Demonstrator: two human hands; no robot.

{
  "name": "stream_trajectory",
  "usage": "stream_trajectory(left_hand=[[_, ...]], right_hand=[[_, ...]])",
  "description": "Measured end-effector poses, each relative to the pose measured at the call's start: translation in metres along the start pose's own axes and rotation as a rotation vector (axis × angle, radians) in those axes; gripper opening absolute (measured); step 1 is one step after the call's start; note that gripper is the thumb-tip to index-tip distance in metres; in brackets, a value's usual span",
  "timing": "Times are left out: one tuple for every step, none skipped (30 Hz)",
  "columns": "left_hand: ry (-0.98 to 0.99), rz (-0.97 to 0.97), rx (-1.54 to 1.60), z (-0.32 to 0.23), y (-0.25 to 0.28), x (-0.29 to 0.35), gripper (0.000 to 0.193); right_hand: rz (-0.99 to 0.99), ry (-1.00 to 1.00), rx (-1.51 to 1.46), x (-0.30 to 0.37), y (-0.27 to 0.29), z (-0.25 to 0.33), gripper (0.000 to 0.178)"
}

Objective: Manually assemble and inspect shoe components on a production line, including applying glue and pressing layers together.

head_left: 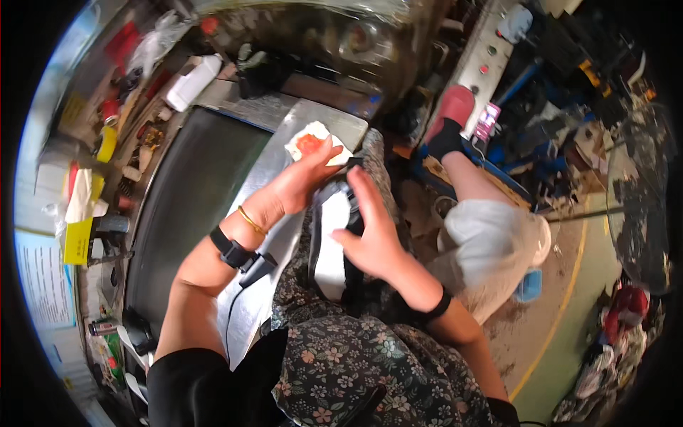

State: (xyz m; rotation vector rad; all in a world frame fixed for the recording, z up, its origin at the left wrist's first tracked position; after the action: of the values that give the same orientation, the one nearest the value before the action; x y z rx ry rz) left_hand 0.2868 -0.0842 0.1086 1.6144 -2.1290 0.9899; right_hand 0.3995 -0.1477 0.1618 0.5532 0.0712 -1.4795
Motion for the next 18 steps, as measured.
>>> stream_trajectory(left_hand=[[-0.048,-0.174,-0.144,-0.012,0.022,0.004,0.078],[0.019,-0.033,-0.305,-0.019,0.008,0.018,0.07],[0.085,0.099,-0.462,-0.027,-0.002,0.034,0.063],[0.204,0.092,-0.584,-0.018,0.02,0.033,0.046],[0.167,-0.05,-0.653,-0.028,0.031,0.045,0.049],[0.099,-0.092,-0.696,-0.042,0.034,0.061,0.051],[0.034,-0.13,-0.739,-0.056,0.039,0.076,0.053],[-0.014,-0.091,-0.576,-0.065,0.045,0.087,0.055],[-0.159,-0.066,-0.566,-0.087,0.05,0.093,0.051],[-0.235,-0.071,-0.483,-0.112,0.057,0.099,0.051],[-0.315,-0.133,-0.473,-0.141,0.061,0.104,0.051],[-0.39,-0.226,-0.412,-0.168,0.07,0.107,0.052],[-0.509,-0.306,-0.352,-0.189,0.085,0.117,0.05],[-0.603,-0.387,-0.39,-0.21,0.096,0.113,0.051],[-0.71,-0.405,-0.416,-0.229,0.114,0.099,0.051],[-0.805,-0.463,-0.42,-0.24,0.125,0.081,0.051],[-0.897,-0.523,-0.42,-0.247,0.137,0.06,0.05],[-0.963,-0.579,-0.526,-0.251,0.146,0.032,0.05]], right_hand=[[0.105,0.088,-0.031,-0.001,-0.009,0.033,0.088],[0.196,0.223,-0.004,0.005,-0.02,0.057,0.084],[0.276,0.274,0.031,0.011,-0.028,0.077,0.069],[0.347,0.323,-0.017,0.014,-0.029,0.087,0.061],[0.407,0.37,-0.057,0.017,-0.026,0.091,0.052],[0.407,0.242,-0.2,0.015,-0.017,0.079,0.045],[0.404,0.107,-0.339,0.014,-0.003,0.064,0.038],[0.413,-0.036,-0.263,0.014,0.014,0.041,0.034],[0.413,-0.187,-0.183,0.015,0.038,0.014,0.03],[0.219,-0.104,-0.139,0.015,0.073,-0.006,0.025],[0.149,-0.198,-0.004,0.012,0.105,-0.02,0.022],[0.067,-0.175,0.176,0.009,0.139,-0.028,0.021],[-0.006,-0.127,0.366,0.008,0.168,-0.029,0.021],[-0.093,-0.157,0.408,0.014,0.2,-0.043,0.019],[-0.183,-0.186,0.448,0.021,0.229,-0.052,0.019],[-0.271,-0.206,0.46,0.022,0.25,-0.054,0.018],[-0.357,-0.226,0.475,0.024,0.269,-0.054,0.018],[-0.347,-0.227,0.489,0.029,0.281,-0.06,0.018]])
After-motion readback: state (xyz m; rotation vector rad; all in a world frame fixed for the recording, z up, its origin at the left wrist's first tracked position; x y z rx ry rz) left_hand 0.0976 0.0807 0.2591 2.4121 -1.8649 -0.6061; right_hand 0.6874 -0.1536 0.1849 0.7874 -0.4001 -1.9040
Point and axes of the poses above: each hand's wrist, its own x-axis away from the middle knuckle, its own y-axis out of the back of the hand, z = x × y, the point moved 9 cm from there along -x, towards the middle knuckle, and after that the axes turned 10 degrees about -z, right-handed, at the moved point
